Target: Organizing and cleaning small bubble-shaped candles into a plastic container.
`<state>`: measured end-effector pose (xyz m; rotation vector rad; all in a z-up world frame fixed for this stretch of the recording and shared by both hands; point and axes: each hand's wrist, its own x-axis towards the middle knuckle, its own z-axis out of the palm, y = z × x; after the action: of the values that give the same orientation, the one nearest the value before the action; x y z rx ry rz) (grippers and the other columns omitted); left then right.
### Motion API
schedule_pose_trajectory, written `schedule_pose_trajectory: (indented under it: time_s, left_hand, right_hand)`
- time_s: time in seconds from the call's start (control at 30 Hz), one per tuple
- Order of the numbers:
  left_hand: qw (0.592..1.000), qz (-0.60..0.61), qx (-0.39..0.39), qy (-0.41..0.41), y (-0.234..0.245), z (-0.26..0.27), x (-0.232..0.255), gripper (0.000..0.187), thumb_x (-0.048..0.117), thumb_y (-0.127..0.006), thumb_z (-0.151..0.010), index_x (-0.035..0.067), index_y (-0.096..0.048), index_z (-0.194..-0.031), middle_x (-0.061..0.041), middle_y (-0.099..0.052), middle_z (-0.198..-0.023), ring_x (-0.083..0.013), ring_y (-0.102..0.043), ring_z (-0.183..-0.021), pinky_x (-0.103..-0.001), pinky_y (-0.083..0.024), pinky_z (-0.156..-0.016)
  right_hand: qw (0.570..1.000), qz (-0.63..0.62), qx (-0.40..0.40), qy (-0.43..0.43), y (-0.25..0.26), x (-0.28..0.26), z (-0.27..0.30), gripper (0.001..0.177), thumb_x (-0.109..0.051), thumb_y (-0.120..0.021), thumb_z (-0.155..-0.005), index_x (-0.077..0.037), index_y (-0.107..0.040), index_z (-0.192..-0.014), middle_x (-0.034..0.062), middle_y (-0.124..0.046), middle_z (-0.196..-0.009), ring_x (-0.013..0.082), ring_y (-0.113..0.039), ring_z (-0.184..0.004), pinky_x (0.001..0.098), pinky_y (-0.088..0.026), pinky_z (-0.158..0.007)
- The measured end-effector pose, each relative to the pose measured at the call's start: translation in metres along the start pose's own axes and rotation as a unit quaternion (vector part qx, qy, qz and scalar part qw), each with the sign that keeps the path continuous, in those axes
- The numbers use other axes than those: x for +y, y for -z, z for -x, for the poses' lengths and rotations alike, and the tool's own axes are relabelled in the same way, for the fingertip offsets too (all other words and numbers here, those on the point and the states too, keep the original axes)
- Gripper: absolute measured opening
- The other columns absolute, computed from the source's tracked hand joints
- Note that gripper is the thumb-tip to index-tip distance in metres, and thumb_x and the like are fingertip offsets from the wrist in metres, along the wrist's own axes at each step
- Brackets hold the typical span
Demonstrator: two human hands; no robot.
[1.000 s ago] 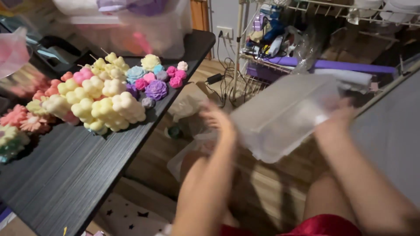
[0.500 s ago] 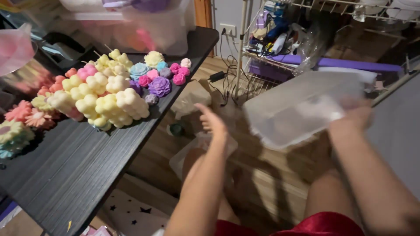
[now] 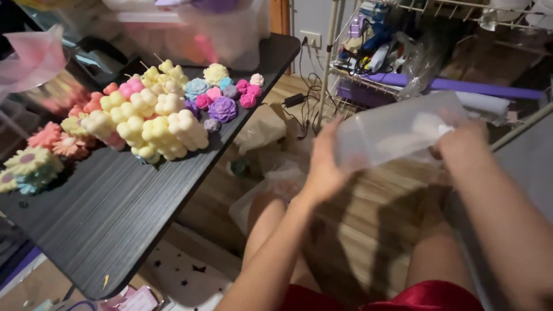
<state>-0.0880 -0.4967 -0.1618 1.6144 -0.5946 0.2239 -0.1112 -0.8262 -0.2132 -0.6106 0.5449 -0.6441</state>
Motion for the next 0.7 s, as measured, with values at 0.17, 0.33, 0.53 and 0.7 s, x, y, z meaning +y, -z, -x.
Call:
schedule_pose_trajectory:
  time_s: [0.17,0.33,0.53,0.7]
  left_hand:
    - [0.979,-0.031,-0.145,-0.143,0.037,0.022,0.034,0.127,0.052,-0.086,-0.065,-0.003,-0.017,-0.157,-0.028,-0.039,-0.149,-0.0399,-0.044,-0.139,-0.042,-0.035,-0.119]
    - [0.983,0.005,0.120,0.141,0.060,0.006,0.000,0.098,0.053,-0.070,-0.090,0.006,-0.023,-0.162,-0.025,-0.038,-0.160,-0.0360,-0.041,-0.146,-0.043,-0.033,-0.118]
    - [0.920,0.199,0.177,0.286,0.084,0.016,-0.019,0.077,0.048,-0.064,-0.090,0.017,-0.037,-0.155,-0.013,-0.059,-0.138,-0.0274,-0.058,-0.117,-0.040,-0.048,-0.098]
    - [0.893,0.265,0.179,0.317,0.094,0.017,0.027,0.077,0.041,-0.065,-0.091,0.021,-0.035,-0.159,-0.014,-0.059,-0.121,-0.0305,-0.054,-0.088,-0.042,-0.045,-0.071]
  right_hand:
    - [0.981,0.092,-0.068,-0.154,-0.060,-0.018,0.025,0.036,-0.043,-0.054,-0.106,-0.012,-0.067,-0.122,0.0057,-0.072,-0.123,0.0262,-0.067,-0.117,0.0499,-0.050,-0.109]
    - [0.945,0.126,-0.198,-0.229,-0.111,-0.025,0.092,0.053,-0.053,-0.061,-0.098,-0.005,-0.065,-0.119,0.0127,-0.072,-0.121,0.0318,-0.070,-0.112,0.0489,-0.055,-0.099]
    - [0.867,0.437,-0.173,0.164,-0.126,0.012,0.119,0.055,-0.003,-0.082,-0.076,-0.004,-0.057,-0.124,0.0174,-0.067,-0.120,0.0270,-0.069,-0.102,0.0394,-0.060,-0.089]
    - [0.540,0.726,-0.299,0.304,-0.103,0.084,0.113,0.049,-0.034,-0.069,-0.093,-0.005,-0.064,-0.132,0.0336,-0.056,-0.133,0.0432,-0.060,-0.119,0.0471,-0.050,-0.102]
